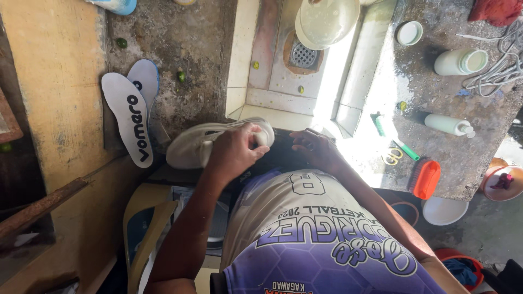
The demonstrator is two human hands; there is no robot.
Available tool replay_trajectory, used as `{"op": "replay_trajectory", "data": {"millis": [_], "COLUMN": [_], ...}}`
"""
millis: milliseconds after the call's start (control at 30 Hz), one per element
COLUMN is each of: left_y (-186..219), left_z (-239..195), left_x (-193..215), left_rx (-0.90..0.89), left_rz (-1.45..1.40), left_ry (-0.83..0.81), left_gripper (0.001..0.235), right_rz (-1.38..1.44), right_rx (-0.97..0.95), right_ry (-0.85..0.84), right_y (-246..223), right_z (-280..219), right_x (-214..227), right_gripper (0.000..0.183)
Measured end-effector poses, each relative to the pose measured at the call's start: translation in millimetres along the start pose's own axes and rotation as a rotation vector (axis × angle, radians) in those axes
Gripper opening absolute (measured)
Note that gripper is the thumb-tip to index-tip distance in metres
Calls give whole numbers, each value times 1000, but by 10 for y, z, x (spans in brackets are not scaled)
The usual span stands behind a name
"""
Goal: The person scrubs a white sneaker with a green brush and a small green tool, repeatedly working on the upper and side panels. They rinse the shoe under running water and continue scrubbing different areas.
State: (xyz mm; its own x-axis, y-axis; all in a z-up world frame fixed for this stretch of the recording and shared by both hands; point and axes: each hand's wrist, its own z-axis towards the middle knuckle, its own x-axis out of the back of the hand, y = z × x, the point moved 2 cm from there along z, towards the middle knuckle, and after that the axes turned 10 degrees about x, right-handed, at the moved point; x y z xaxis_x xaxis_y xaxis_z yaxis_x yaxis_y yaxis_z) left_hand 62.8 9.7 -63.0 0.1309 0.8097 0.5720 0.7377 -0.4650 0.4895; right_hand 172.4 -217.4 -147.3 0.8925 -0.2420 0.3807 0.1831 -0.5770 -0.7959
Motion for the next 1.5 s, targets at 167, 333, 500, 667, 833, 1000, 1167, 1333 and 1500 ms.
{"op": "replay_trajectory", "data": {"millis": [167, 333, 500, 667, 833, 1000, 1167, 1333, 1500], "left_y": [-765, -1795, -2250, -2354, -2378, -2309, -1491, -316, 268], "left_z": [399, 1098, 1658, 1978, 2002, 1897, 1253, 481, 216], "left_x": [663, 1642, 1880, 1928, 1979, 1889, 1563, 381, -160], "left_rx": [-2, 230, -1, -132, 15, 82, -12, -73, -61], "left_rz": [-152, -105, 144, 679, 795, -171, -1009, -1163, -1147], "left_ry": [169, 860, 922, 948, 782, 654, 245, -347, -529], "left_gripper": [35, 16, 31, 26, 8, 19, 25, 35, 29], "right_rz": [57, 71, 62, 270, 340, 376, 467, 381, 182], "right_rx": [86, 109, 114, 71, -21, 61, 58, 601, 510], "right_ry": [82, 100, 126, 193, 388, 522, 473, 368, 193], "right_y": [-45, -94, -69, 143, 474, 593, 238, -697, -1225], "right_z": [-69, -178, -231, -273, -384, -439, -270, -92, -211], "right_x": [117, 241, 296, 429, 760, 1132, 1214, 964, 872], "right_gripper": [38, 36, 35, 34, 34, 37, 35, 32, 49]}}
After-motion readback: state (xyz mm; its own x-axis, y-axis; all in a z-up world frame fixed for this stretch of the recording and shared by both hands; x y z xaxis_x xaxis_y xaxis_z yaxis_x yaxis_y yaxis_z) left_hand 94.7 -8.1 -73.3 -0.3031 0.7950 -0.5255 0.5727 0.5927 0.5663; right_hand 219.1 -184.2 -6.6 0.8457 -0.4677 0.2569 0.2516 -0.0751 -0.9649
